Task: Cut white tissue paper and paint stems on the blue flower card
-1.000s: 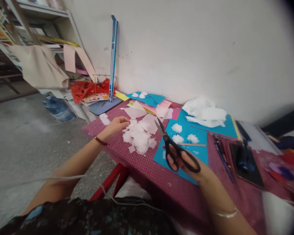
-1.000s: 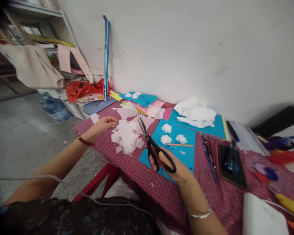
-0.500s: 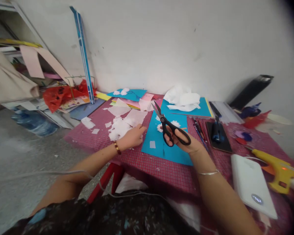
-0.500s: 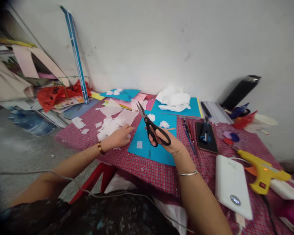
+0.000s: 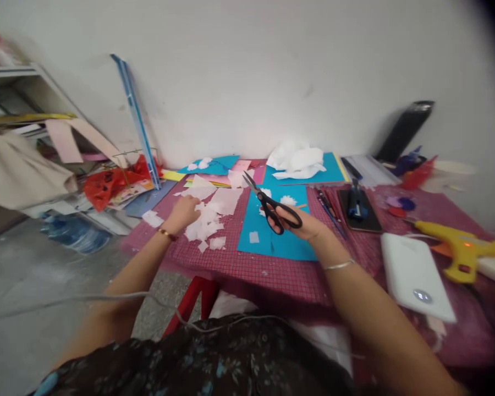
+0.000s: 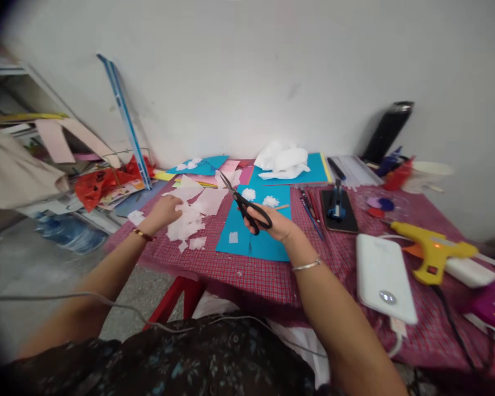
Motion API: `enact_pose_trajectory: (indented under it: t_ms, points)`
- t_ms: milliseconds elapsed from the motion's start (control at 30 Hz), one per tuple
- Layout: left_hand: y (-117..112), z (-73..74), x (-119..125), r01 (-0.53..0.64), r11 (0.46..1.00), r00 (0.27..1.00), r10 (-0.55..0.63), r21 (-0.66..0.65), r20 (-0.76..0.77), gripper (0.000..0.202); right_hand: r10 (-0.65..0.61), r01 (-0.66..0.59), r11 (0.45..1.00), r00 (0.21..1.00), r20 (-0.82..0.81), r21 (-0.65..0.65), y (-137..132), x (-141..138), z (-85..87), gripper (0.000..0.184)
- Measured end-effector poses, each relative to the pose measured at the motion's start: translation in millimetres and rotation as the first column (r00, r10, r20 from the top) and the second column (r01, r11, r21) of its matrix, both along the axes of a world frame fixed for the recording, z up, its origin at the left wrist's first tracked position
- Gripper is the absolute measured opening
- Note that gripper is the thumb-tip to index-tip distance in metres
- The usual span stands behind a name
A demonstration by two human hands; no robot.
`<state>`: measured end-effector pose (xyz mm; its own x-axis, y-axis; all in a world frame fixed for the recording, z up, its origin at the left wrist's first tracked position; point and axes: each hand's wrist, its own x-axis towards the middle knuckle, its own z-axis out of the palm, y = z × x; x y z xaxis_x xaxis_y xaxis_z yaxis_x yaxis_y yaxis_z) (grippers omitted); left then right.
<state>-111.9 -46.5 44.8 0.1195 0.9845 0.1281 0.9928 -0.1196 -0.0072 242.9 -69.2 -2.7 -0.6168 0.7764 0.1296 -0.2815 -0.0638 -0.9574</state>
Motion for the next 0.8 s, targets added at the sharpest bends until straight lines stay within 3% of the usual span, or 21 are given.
enact_pose_trajectory:
  t_ms: [67,133,233,367,500,633,700,800]
  points:
    - [-10,2.9,20,0.058,0.997,0.998,-0.060,0.060,0.031,0.032,-0.021,0.021,1.000,1.000,-0.002,-0.013,3,1,-1.6,0.063]
    - [-23,-1.8,51,0.193,0.980,0.977,-0.196,0.036,0.087,0.031,-0.037,0.037,0.999,0.999,-0.002,-0.014,6,2,-3.0,0.063]
    - [-36,-18.3,99,0.435,0.897,0.889,-0.413,-0.083,0.199,0.026,-0.056,0.056,0.998,0.998,0.004,-0.004,7,2,-3.2,0.059]
    - [-29,-38.8,133,0.578,0.797,0.801,-0.516,-0.172,0.302,0.042,-0.076,0.076,0.997,0.997,0.016,0.003,5,3,-0.5,0.059]
    - [-22,-46.3,141,0.584,0.776,0.793,-0.483,-0.238,0.371,0.027,-0.090,0.090,0.996,0.996,0.022,0.005,4,2,2.4,0.061]
    - [-38,-38.1,137,0.504,0.831,0.829,-0.388,-0.236,0.404,0.024,-0.085,0.085,0.996,0.996,0.019,0.026,0,2,4.8,0.057]
    - [-46,-28.9,123,0.435,0.876,0.853,-0.327,-0.208,0.408,0.024,-0.073,0.072,0.996,0.997,0.019,0.045,0,2,4.5,0.052]
    - [-53,-15.1,81,0.273,0.949,0.898,-0.192,-0.159,0.396,0.012,-0.069,0.067,0.996,0.997,0.039,0.051,2,2,1.3,0.047]
